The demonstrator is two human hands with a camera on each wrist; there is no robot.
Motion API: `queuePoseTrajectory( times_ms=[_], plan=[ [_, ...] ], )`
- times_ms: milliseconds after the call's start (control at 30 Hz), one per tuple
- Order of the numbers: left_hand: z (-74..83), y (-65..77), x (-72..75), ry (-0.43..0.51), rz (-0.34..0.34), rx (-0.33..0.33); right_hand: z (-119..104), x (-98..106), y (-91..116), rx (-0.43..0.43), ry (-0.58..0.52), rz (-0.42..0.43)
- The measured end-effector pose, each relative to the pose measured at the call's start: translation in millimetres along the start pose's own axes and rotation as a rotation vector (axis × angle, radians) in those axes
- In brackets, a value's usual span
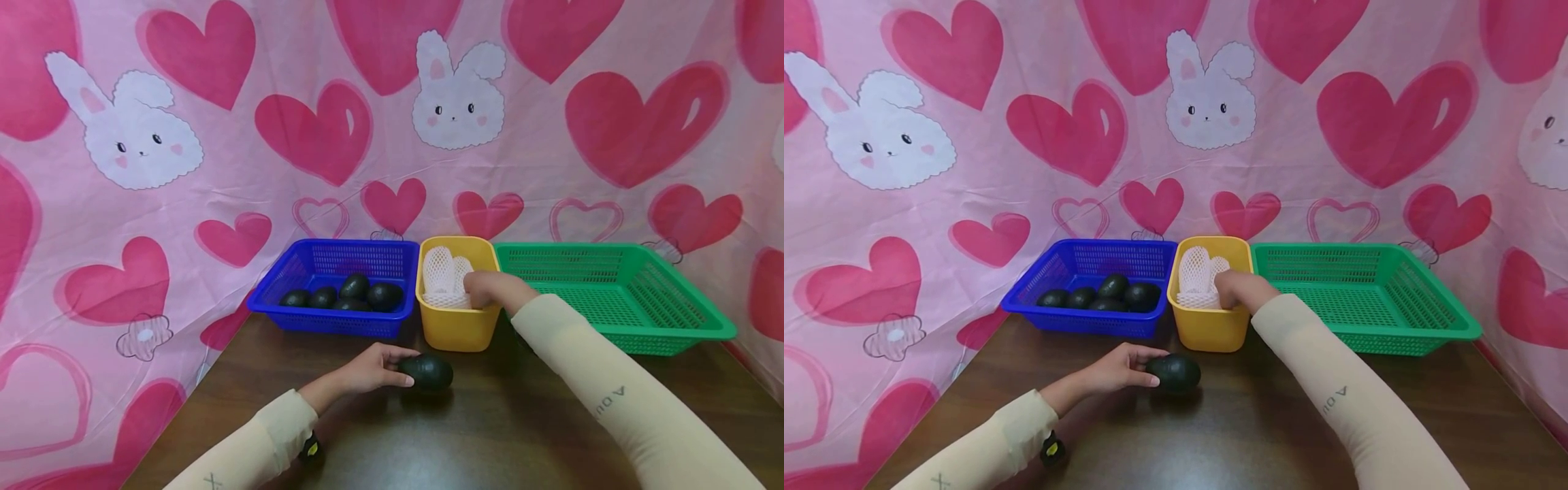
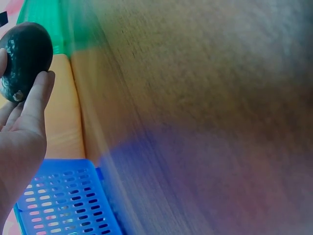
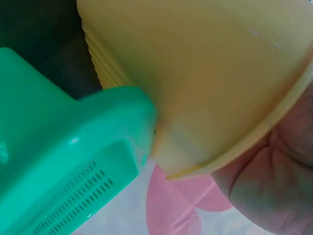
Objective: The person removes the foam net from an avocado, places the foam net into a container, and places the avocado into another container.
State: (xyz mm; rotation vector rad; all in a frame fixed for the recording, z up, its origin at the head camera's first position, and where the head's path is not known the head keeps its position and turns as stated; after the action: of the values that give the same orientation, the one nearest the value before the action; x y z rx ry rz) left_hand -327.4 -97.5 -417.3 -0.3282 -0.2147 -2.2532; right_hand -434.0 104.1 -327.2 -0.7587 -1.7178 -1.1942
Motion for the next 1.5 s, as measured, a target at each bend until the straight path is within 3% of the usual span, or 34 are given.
queuePoseTrajectory(
  times_ms=[400,533,700,867,1033,1200,1500],
  plan=[
    [7.3,3.0,3.7,-0.048,0.013,-0.023,-2,20,23,0.052,-0.039,0.031],
    [10.9,5.1,8.6,-0.060,0.031,-0.031,-2,28,34,0.099,-0.030,0.096],
    [14.0,7.9,17.0,-0.035,0.057,-0.026,4,39,44,0.159,-0.069,0.241],
    [23.4,11.8,28.4,-0.017,0.093,-0.059,8,44,55,0.145,-0.133,0.382],
    [34.7,15.3,42.4,0.006,0.125,-0.135,10,41,67,0.114,-0.225,0.484],
    [46.1,17.9,58.1,0.030,0.161,-0.166,7,35,76,0.110,-0.356,0.557],
    [64.3,23.6,94.2,-0.028,0.330,-0.143,-15,12,81,0.127,-0.654,0.545]
  ],
)
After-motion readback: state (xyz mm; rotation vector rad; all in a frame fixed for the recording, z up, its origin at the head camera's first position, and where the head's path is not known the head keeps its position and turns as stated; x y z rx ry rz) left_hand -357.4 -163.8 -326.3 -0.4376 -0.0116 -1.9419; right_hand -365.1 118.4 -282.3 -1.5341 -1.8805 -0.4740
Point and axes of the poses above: each hand's wrist, its own y-axis away from the middle knuckle, its own x-axis out of the back of the hand, z = x × y, the point moved 6 cm from there along -y, towards the middle knuckle, and after that the axes turned 1 degree about y, right-handed, at the moved point
